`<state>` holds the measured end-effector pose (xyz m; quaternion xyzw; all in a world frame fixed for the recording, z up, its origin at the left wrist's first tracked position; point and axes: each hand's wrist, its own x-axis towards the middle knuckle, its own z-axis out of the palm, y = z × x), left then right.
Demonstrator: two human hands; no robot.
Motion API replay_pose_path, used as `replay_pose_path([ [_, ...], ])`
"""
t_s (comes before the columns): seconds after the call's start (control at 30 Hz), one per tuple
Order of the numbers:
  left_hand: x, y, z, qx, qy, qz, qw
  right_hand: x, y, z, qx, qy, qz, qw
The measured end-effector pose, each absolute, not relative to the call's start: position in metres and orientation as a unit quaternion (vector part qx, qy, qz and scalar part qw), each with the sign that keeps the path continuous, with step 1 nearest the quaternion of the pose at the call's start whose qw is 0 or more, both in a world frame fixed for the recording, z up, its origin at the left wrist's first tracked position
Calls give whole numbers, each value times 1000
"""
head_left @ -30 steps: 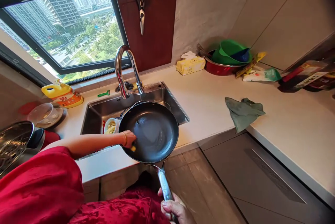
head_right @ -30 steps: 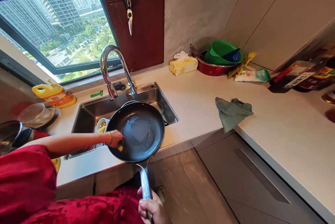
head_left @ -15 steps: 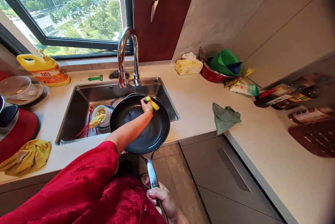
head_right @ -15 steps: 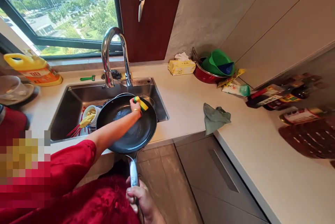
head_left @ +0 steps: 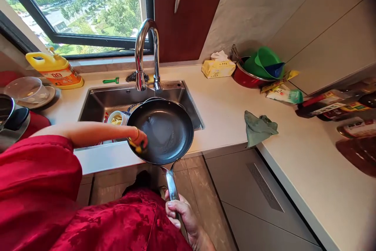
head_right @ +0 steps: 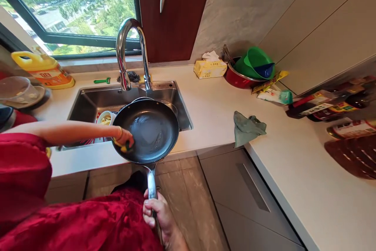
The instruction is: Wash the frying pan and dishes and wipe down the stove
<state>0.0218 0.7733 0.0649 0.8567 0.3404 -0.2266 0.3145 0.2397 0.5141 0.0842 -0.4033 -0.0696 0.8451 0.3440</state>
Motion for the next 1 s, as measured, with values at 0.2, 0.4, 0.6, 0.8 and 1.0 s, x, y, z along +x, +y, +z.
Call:
replay_pose_path([
  [0.2, 72, 856, 72, 862, 493, -37, 112, 242, 515, 82, -417, -84, 845, 326],
  [0.4, 142, 767, 46, 938, 276, -38, 206, 241, 515, 82, -431, -87, 836, 328],
  [0.6, 35, 796, 59, 904, 325, -156, 229, 242, 513, 74, -374, -77, 856, 350],
  [0.8, 102, 837, 69, 863, 486, -25, 137, 241, 513, 68, -312, -53, 877, 362],
  [1.0, 103, 746, 46, 928, 223, -137, 264, 240, 518, 55, -219, -12, 904, 367],
])
